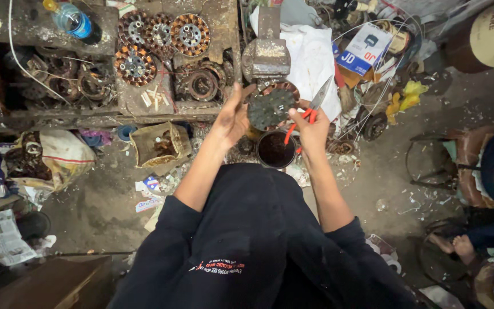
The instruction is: The person uses red-handled pliers to cut copper wire from a circular metal component. They repeatedly grip and snip the wire, dropping the cut pieces into a container below. The task continues with the same component throughout the clip.
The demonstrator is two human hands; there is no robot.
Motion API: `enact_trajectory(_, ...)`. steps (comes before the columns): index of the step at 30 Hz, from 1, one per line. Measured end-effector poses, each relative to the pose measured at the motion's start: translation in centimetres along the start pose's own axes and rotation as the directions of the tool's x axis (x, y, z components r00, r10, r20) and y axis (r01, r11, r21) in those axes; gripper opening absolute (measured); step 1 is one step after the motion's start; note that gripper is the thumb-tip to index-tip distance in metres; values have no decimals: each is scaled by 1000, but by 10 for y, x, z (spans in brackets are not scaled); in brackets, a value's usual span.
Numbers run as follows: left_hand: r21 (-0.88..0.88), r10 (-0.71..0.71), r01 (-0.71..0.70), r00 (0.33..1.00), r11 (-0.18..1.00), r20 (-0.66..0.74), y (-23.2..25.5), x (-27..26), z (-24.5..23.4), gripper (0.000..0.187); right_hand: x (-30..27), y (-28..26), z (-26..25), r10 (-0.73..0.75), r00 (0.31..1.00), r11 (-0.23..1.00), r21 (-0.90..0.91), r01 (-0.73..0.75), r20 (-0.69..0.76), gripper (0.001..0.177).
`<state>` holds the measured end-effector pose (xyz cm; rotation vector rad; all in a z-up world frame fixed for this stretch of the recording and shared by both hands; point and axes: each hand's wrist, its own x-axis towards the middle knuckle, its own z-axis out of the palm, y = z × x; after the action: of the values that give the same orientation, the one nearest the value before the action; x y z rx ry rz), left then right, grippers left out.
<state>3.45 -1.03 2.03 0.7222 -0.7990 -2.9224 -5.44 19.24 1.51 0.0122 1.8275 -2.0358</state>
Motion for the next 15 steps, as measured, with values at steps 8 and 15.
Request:
enact_trajectory(8,507,-50,-2,995,862,89,37,36,8,77,-1,16,18,-44,996,999,-24,42,-77,38)
enact_trajectory(15,791,-65,-85,986,606,156,59,76,23,73,5,23,22,-1,996,998,68,7,-93,39)
